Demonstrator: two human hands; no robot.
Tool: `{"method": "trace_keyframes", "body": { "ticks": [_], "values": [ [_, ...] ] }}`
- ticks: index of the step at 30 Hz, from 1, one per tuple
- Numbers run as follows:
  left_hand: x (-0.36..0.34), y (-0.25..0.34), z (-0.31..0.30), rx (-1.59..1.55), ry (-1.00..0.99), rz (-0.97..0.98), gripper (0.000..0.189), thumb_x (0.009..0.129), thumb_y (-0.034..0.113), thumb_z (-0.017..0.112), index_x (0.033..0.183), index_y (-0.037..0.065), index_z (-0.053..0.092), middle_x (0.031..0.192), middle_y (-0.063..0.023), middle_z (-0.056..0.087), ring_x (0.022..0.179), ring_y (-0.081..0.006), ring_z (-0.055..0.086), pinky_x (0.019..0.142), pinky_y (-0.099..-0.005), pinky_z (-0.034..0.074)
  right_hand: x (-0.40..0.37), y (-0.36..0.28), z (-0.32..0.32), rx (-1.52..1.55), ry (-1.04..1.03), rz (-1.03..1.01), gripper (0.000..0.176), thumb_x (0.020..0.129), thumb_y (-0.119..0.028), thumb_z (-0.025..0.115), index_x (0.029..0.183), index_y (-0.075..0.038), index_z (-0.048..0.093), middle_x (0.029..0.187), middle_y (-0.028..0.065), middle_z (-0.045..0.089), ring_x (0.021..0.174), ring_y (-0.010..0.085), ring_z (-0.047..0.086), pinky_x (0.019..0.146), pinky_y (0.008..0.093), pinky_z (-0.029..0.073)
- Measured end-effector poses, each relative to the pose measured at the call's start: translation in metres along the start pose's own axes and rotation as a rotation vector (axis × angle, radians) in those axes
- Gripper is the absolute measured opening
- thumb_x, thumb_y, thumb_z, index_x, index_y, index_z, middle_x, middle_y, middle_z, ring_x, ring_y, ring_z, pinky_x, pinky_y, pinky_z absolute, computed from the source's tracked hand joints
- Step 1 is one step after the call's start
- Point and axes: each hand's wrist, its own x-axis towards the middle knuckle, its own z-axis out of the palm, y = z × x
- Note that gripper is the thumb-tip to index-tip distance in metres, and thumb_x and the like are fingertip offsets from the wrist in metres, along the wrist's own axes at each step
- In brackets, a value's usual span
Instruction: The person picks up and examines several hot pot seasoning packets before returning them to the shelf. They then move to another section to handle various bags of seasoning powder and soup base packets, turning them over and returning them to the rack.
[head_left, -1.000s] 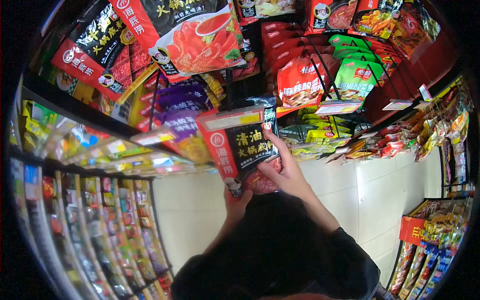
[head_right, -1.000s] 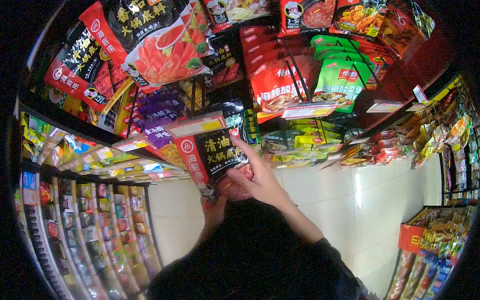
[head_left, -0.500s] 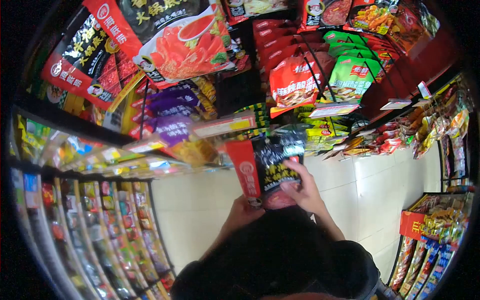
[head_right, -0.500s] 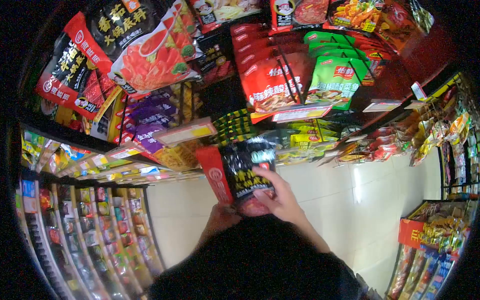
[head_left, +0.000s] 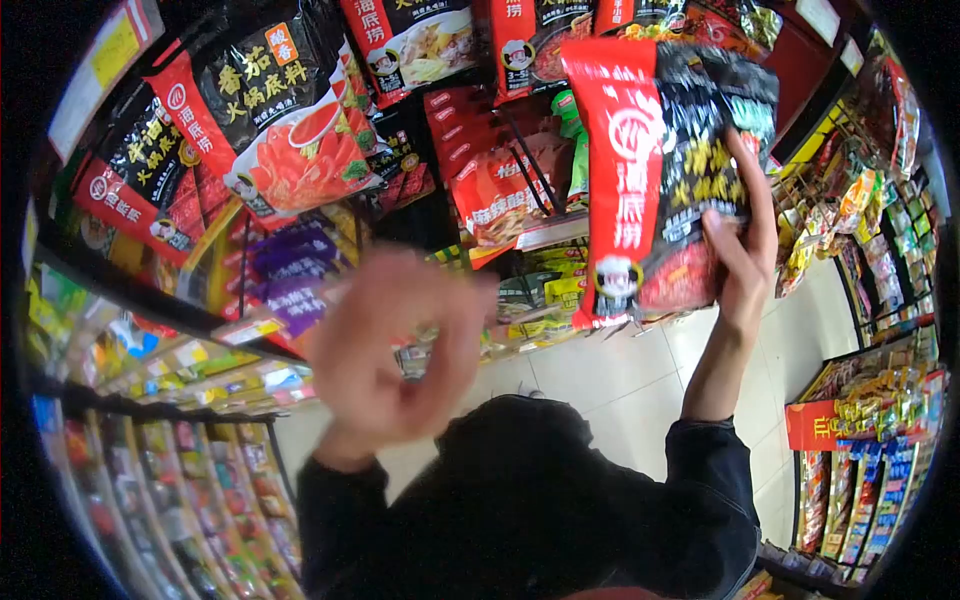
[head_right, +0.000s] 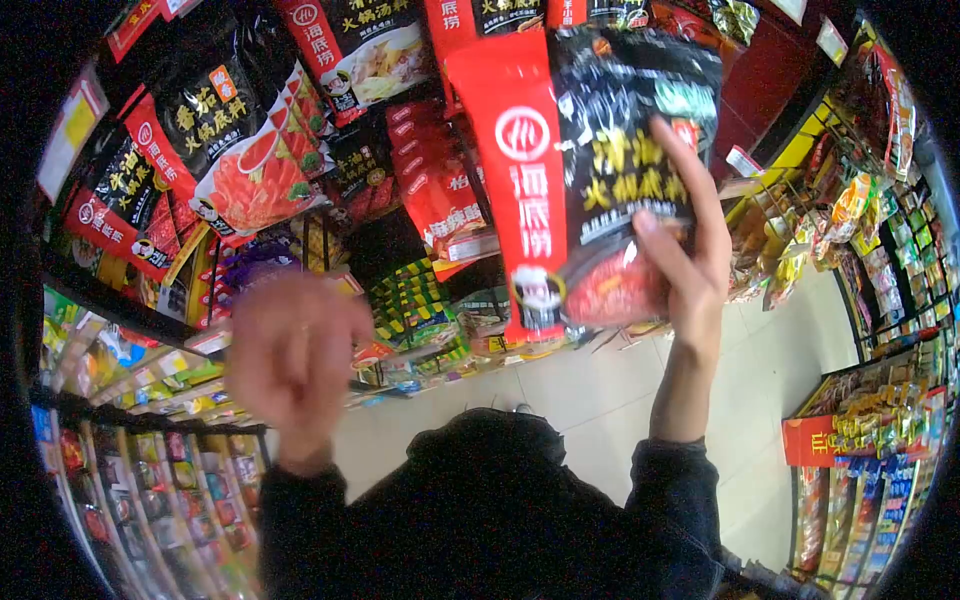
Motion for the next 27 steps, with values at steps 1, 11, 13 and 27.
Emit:
{"method": "trace_keyframes", "body": {
  "ticks": [1, 11, 13, 27],
  "values": [
    [0.033, 0.005, 0.001, 0.187, 0.031, 0.031, 0.025, 0.083, -0.006, 0.071, 0.106, 0.002, 0.068, 0.085, -0.0079, 0.071, 0.069, -0.0180, 0.065, 0.067, -0.0311, 0.048, 0.011, 0.005, 0.001, 0.023, 0.000, -0.049, 0.070, 0.086, -0.012, 0.064, 0.152, 0.005, 0.045, 0.158, 0.0167, 0.045, 0.149, 0.0246, 0.038, 0.125, 0.0372, 0.020],
    [0.198, -0.033, 0.051, -0.226, -0.390, -0.334, 0.041, 0.096, 0.034, 0.073, 0.108, -0.005, 0.068, 0.102, -0.0129, 0.072, 0.089, -0.0146, 0.068, 0.079, -0.0299, 0.055, 0.065, 0.018, 0.011, 0.148, -0.078, -0.379, 0.059, 0.091, -0.006, 0.064, 0.149, 0.001, 0.051, 0.155, 0.0126, 0.051, 0.141, 0.0211, 0.046, 0.120, 0.0333, 0.029],
    [0.200, -0.020, 0.051, -0.304, -0.344, -0.302, 0.032, 0.096, 0.026, 0.074, 0.109, -0.003, 0.069, 0.093, -0.0076, 0.073, 0.078, -0.0108, 0.068, 0.073, -0.0261, 0.055, 0.068, 0.021, 0.012, 0.174, -0.065, -0.401, 0.059, 0.093, -0.006, 0.063, 0.150, 0.001, 0.049, 0.155, 0.0130, 0.050, 0.140, 0.0215, 0.047, 0.119, 0.0329, 0.030],
    [0.237, -0.027, 0.086, -0.334, -0.028, -0.214, 0.031, 0.098, 0.015, 0.070, 0.121, -0.006, 0.070, 0.109, -0.0103, 0.075, 0.090, -0.0125, 0.071, 0.078, -0.0258, 0.057, 0.103, 0.018, 0.014, 0.243, -0.024, -0.378, 0.061, 0.095, -0.005, 0.059, 0.154, -0.001, 0.044, 0.159, 0.0114, 0.045, 0.146, 0.0184, 0.041, 0.121, 0.0315, 0.028]
  ]
}}
